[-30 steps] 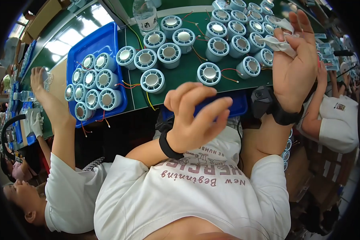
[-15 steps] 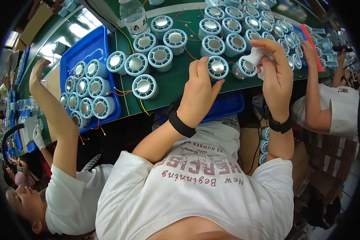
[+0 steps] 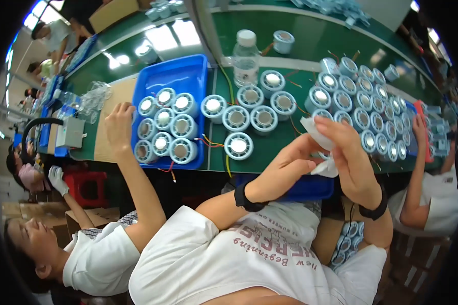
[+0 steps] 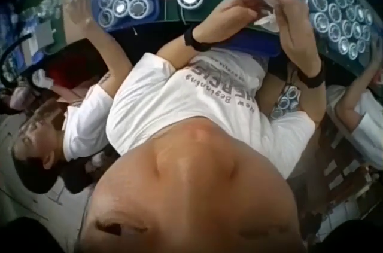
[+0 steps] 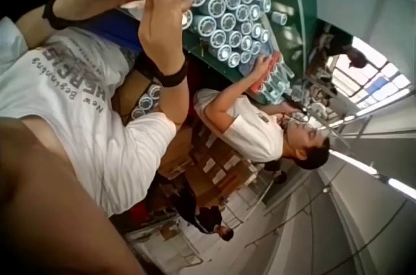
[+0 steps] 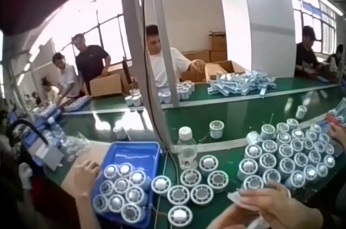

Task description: The person picks up a fan unit, wipes its sides and top with a cloth, and places it back on the table. They repeat this process for several units, occasionally moving boxes or trays to reach more items.

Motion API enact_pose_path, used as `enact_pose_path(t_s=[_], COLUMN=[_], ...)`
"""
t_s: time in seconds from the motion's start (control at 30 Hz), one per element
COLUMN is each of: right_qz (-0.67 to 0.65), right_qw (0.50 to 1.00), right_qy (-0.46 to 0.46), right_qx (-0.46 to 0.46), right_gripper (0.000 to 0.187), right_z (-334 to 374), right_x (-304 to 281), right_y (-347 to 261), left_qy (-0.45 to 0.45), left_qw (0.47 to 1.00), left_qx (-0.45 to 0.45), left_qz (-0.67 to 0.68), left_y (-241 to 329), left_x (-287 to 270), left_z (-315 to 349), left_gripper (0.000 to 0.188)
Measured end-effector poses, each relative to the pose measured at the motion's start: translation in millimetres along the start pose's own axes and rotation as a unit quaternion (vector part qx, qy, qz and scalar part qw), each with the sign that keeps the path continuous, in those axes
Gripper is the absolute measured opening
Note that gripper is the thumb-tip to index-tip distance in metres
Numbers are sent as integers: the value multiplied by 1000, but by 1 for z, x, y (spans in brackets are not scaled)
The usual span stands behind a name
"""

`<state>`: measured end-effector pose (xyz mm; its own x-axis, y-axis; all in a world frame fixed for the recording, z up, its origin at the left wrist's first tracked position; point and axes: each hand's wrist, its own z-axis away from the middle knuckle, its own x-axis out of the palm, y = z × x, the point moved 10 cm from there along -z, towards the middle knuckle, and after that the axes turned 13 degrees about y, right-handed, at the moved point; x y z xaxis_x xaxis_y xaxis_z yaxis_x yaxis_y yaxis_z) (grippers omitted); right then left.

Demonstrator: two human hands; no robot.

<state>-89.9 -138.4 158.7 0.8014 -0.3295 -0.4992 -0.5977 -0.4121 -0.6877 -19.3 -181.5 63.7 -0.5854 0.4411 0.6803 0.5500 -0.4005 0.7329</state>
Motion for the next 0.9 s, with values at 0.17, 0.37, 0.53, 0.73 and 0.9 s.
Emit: enact_pose_path(t_s=[0.17, 0.37, 0.53, 0.73, 0.9], right_qz=[98, 30, 232, 377, 396], right_qw=[981, 989, 963, 902, 875], right_qy=[-132, -142, -106, -210, -277], right_qx=[-102, -14, -82, -12, 42], right_gripper=[45, 48, 48, 83, 69], right_z=[-13, -61, -166, -228, -211], right_x=[38, 45, -2, 34, 30], right_y=[-24, -3, 118, 264, 332], left_qy=[17, 185, 62, 215, 132], left_qw=[996, 958, 955, 899, 917], left_qx=[59, 214, 271, 335, 277], left_qz=[-62, -44, 99, -183, -254], left_y=[21, 77, 100, 109, 106], left_x=[-22, -69, -77, -83, -82], left_z=[3, 19, 25, 36, 30], left_gripper=[24, 12, 14, 30, 31])
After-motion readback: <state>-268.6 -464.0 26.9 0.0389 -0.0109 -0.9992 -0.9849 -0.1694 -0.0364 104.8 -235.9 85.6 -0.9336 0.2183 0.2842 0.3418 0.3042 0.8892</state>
